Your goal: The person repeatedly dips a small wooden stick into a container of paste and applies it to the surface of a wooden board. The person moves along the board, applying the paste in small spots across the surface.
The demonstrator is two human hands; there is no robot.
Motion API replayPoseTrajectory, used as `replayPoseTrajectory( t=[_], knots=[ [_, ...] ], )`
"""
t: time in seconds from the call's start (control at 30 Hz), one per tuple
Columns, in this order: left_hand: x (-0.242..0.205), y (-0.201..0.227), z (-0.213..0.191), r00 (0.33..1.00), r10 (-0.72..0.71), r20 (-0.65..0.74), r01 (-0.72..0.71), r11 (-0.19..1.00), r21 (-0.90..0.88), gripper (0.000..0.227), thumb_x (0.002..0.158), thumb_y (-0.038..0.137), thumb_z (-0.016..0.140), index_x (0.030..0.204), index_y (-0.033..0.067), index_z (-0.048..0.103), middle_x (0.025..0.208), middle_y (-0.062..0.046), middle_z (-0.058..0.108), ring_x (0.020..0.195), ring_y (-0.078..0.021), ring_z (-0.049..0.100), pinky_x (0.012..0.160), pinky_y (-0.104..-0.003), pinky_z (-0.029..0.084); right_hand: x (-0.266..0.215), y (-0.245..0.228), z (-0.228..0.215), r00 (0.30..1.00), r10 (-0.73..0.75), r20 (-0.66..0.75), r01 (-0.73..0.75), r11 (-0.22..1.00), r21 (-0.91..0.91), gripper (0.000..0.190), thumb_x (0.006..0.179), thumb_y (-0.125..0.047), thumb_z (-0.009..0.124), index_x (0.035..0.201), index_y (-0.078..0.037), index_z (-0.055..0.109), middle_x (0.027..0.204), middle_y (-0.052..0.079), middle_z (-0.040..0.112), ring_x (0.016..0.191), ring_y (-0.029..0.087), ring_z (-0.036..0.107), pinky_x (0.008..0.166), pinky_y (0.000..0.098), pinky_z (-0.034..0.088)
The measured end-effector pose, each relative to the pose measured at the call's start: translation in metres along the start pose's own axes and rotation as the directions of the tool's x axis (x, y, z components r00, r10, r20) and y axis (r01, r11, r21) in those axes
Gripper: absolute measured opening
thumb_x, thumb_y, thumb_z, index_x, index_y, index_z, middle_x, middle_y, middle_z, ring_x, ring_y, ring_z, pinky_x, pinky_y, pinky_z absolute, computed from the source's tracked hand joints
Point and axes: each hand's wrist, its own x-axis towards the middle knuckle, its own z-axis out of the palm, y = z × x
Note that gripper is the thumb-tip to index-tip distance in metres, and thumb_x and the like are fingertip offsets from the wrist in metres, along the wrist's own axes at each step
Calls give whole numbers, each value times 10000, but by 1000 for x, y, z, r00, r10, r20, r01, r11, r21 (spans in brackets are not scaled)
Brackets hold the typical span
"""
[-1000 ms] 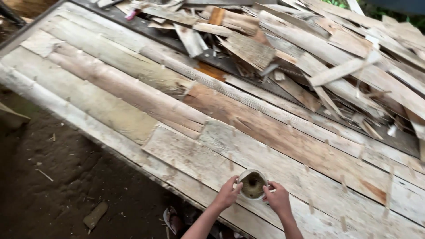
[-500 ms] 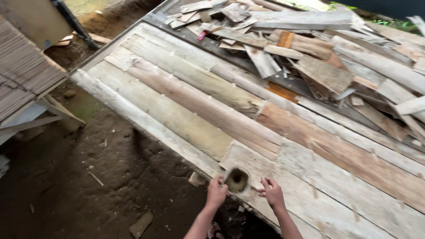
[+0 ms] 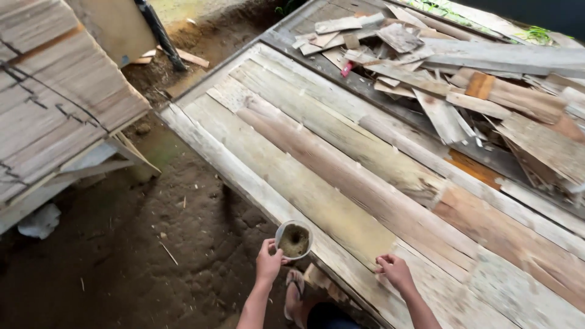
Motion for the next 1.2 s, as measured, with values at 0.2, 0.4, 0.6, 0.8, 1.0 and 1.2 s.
replayPoseTrajectory(
  t=[0.2, 0.4, 0.6, 0.8, 1.0, 1.2],
  knots=[
    [91, 2, -60, 994, 69, -80, -59, 991, 120, 137, 863, 56, 604, 968, 139, 574, 950, -1, 647, 568, -200, 754, 610, -291, 551, 126, 6, 89, 987, -163, 2, 159, 969, 189, 194, 957, -184, 691, 875, -30, 776, 800, 124, 765, 657, 250, 797, 535, 326, 570],
    [135, 85, -82, 991, -126, -43, 129, 988, 85, 229, 939, 58, 579, 1156, 103, 635, 1156, -59, 695, 621, -201, 765, 636, -288, 629, 62, -157, 125, 995, 72, 69, -76, 995, 57, 227, 980, -163, 664, 1061, 20, 772, 1047, 154, 796, 798, 231, 762, 682, 329, 610],
    [223, 133, -67, 996, -91, -4, 91, 996, 22, 288, 908, 39, 576, 1189, 54, 638, 1188, -89, 655, 583, -204, 678, 591, -318, 593, 94, -163, 140, 995, 99, -7, -94, 964, 247, 233, 958, -171, 679, 1011, 29, 785, 999, 162, 796, 806, 275, 765, 688, 363, 577],
    [374, 198, -26, 975, 19, 223, -47, 992, 119, 327, 897, 106, 592, 1223, 98, 618, 1257, -68, 621, 699, -232, 706, 620, -310, 649, 161, -218, 156, 983, 95, -156, -37, 939, 342, 187, 1006, -101, 638, 1046, 20, 775, 1004, 193, 803, 787, 289, 761, 669, 374, 588],
    [534, 195, 52, 891, 281, 358, -396, 866, 306, 477, 759, 205, 648, 1226, 112, 683, 1179, -84, 745, 1155, -213, 680, 1049, -324, 472, 229, -303, 183, 970, 115, -213, -43, 947, 318, 205, 991, -132, 641, 1028, 24, 768, 1006, 190, 809, 795, 273, 765, 670, 369, 569],
    [564, 282, 65, 819, 205, 536, -473, 770, 428, 323, 951, 353, 610, 1198, 163, 698, 1217, -22, 743, 1170, -204, 674, 1021, -359, 480, 295, -404, 177, 958, 73, -276, -8, 973, 232, 161, 977, -190, 666, 953, -48, 736, 929, 91, 784, 807, 247, 775, 656, 350, 547]
  ],
)
